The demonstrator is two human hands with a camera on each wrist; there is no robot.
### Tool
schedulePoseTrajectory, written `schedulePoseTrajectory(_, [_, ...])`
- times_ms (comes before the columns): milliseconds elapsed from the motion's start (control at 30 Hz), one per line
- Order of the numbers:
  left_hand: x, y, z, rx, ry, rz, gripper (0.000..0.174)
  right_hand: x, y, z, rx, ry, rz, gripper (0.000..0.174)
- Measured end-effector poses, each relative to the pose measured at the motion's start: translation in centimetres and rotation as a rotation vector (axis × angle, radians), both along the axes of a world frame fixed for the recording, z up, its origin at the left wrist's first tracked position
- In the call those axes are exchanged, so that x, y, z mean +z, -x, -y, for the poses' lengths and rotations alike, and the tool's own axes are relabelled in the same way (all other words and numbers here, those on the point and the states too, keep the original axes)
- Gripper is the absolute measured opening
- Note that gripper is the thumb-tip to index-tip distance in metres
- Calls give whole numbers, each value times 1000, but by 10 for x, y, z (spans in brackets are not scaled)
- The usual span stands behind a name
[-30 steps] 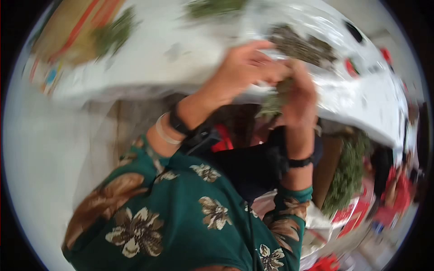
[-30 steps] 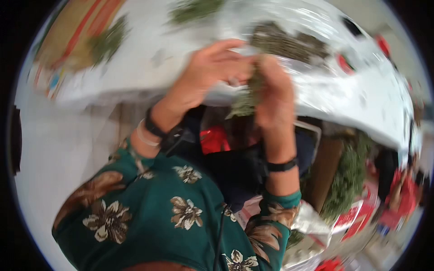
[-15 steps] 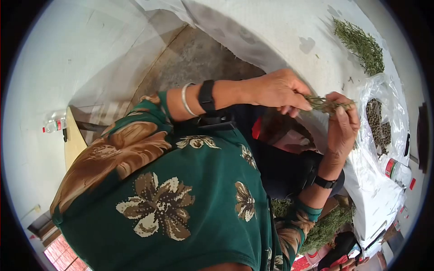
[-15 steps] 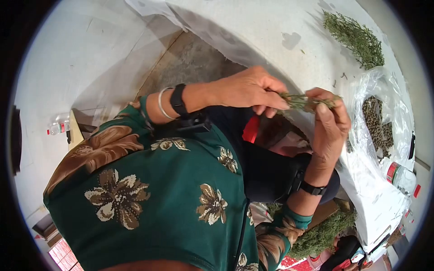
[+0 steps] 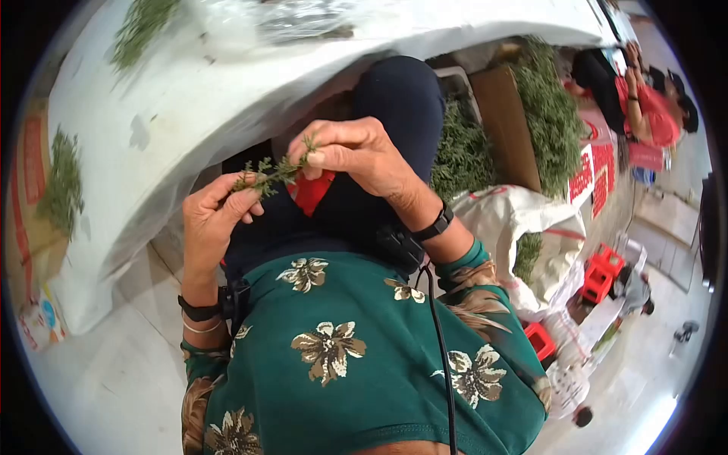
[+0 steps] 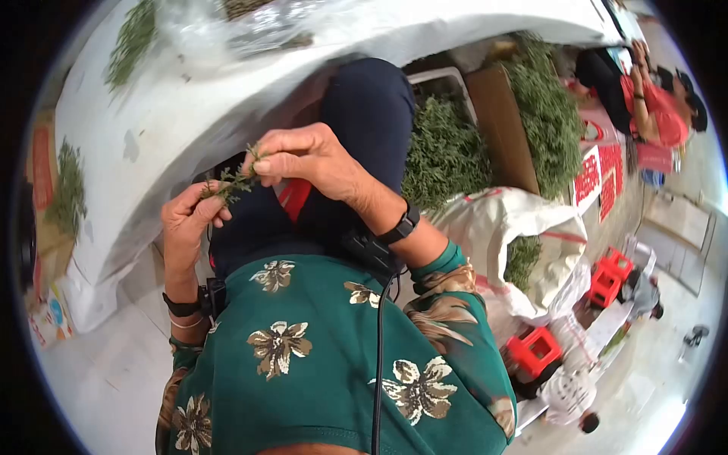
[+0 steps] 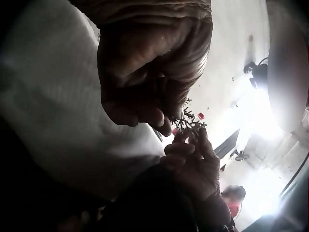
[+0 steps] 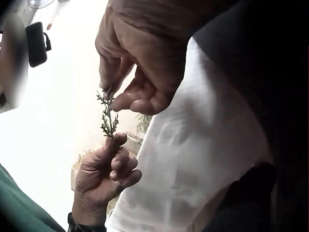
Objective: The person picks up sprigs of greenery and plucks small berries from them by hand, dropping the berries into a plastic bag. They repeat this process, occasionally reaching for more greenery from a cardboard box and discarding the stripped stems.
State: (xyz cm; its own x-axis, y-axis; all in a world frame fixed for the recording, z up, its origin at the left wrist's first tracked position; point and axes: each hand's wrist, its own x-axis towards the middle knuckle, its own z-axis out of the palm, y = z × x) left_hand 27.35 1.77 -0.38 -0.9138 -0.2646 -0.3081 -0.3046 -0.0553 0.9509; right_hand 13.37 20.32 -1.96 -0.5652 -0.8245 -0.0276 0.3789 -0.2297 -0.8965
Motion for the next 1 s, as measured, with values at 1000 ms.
schedulePoseTrajectory(1000, [-4, -201, 96, 256, 1293, 473, 34, 117, 114, 0, -542, -227, -921, 13])
